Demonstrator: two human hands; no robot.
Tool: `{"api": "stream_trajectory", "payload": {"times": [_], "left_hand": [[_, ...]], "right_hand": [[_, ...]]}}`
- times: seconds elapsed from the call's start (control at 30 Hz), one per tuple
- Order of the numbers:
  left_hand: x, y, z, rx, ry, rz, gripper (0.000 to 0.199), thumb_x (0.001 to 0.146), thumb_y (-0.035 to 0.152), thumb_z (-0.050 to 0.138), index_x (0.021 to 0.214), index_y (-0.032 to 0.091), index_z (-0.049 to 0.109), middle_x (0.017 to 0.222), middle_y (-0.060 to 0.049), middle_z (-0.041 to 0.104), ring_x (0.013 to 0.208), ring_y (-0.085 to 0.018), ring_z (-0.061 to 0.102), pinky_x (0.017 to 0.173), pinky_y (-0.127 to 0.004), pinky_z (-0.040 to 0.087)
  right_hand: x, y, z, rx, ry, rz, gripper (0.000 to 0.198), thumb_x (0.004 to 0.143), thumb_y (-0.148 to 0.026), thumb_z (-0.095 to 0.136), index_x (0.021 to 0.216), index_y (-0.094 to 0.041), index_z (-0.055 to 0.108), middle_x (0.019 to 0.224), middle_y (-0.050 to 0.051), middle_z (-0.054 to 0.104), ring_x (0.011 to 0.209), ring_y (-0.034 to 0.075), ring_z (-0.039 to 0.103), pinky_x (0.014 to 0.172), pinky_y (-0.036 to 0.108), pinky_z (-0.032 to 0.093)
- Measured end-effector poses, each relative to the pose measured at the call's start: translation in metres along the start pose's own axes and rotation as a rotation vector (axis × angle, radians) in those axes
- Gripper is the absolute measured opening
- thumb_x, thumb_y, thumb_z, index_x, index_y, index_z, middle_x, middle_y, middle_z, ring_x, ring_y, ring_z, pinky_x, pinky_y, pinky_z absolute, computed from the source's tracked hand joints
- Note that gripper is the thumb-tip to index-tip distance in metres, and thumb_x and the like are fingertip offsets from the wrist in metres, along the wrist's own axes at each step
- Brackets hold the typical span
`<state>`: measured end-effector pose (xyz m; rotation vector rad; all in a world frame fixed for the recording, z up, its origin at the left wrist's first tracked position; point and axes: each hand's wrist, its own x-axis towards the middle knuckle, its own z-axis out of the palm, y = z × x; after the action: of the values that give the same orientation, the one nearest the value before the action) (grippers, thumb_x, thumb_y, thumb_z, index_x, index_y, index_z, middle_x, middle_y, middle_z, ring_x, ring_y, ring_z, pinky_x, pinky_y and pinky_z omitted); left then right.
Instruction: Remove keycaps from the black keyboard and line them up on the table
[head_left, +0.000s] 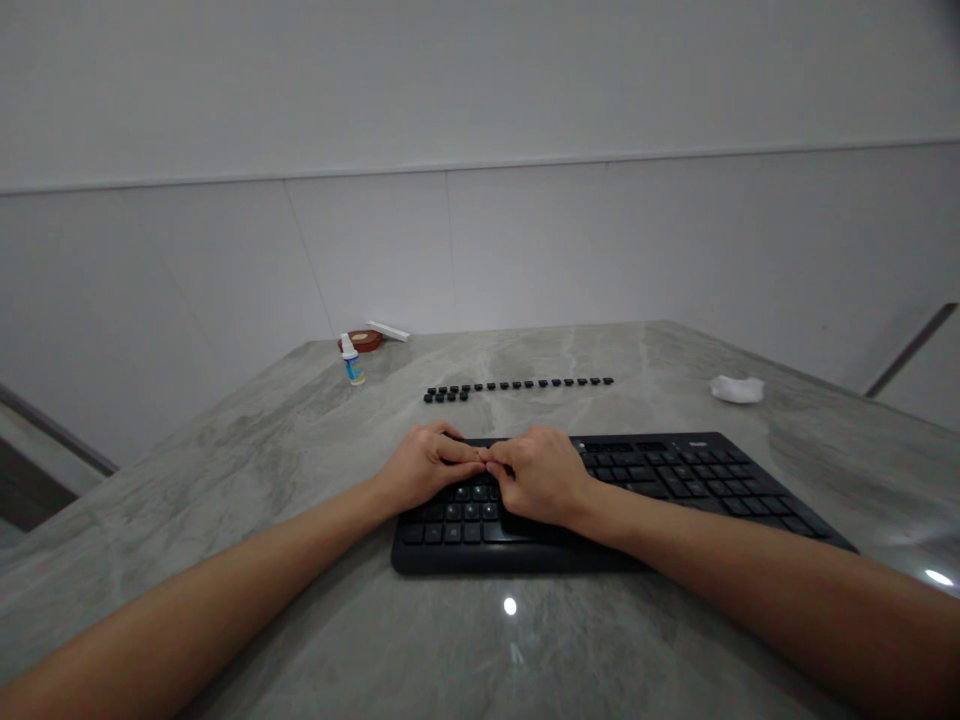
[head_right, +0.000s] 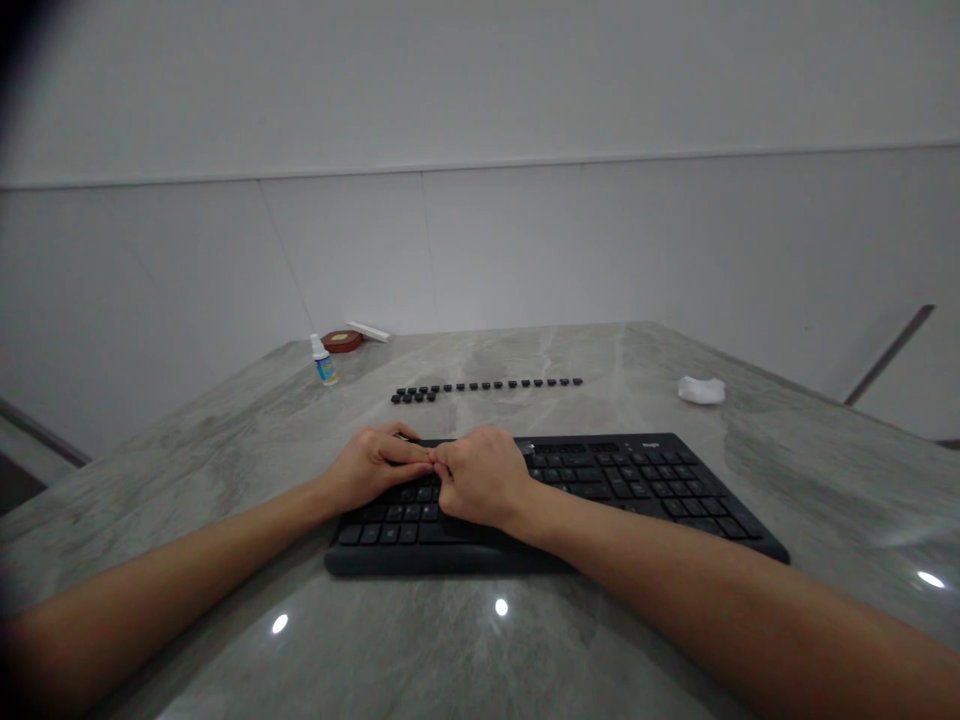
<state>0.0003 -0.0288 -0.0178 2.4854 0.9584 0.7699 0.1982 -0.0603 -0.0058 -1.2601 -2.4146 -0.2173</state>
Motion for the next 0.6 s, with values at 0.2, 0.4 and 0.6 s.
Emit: {"api": "stream_trajectory", "payload": {"times": [0.2, 0.4, 0.6], "left_hand": [[0.000, -0.001, 0.001, -0.003, 0.001, -0.009, 0.015, 0.085, 0.032, 0.063, 0.097, 0.033, 0.073, 0.092, 0.004, 0.074, 0.087, -0.017, 0.064, 0.088, -0.033, 0.048], [0.003, 0.003, 0.000, -0.061, 0.028, -0.019, 0.012, 0.083, 0.030, 0.066, 0.092, 0.029, 0.074, 0.093, 0.001, 0.074, 0.090, -0.018, 0.064, 0.085, -0.033, 0.049], [0.003, 0.005, 0.001, -0.016, 0.075, -0.009, 0.014, 0.084, 0.025, 0.063, 0.092, 0.024, 0.074, 0.089, -0.002, 0.074, 0.085, -0.018, 0.063, 0.081, -0.031, 0.050]], "right_hand": [[0.001, -0.003, -0.002, -0.006, 0.006, 0.014, 0.022, 0.079, -0.028, 0.053, 0.076, -0.025, 0.075, 0.068, 0.005, 0.071, 0.057, 0.020, 0.060, 0.053, 0.029, 0.035], [-0.007, 0.018, -0.004, 0.020, 0.064, 0.112, 0.023, 0.074, -0.021, 0.055, 0.080, -0.027, 0.076, 0.067, 0.003, 0.071, 0.059, 0.019, 0.059, 0.058, 0.030, 0.037], [-0.002, 0.025, 0.000, 0.138, 0.099, -0.003, 0.024, 0.082, -0.019, 0.050, 0.092, -0.023, 0.071, 0.075, 0.002, 0.071, 0.064, 0.017, 0.060, 0.067, 0.031, 0.038]]}}
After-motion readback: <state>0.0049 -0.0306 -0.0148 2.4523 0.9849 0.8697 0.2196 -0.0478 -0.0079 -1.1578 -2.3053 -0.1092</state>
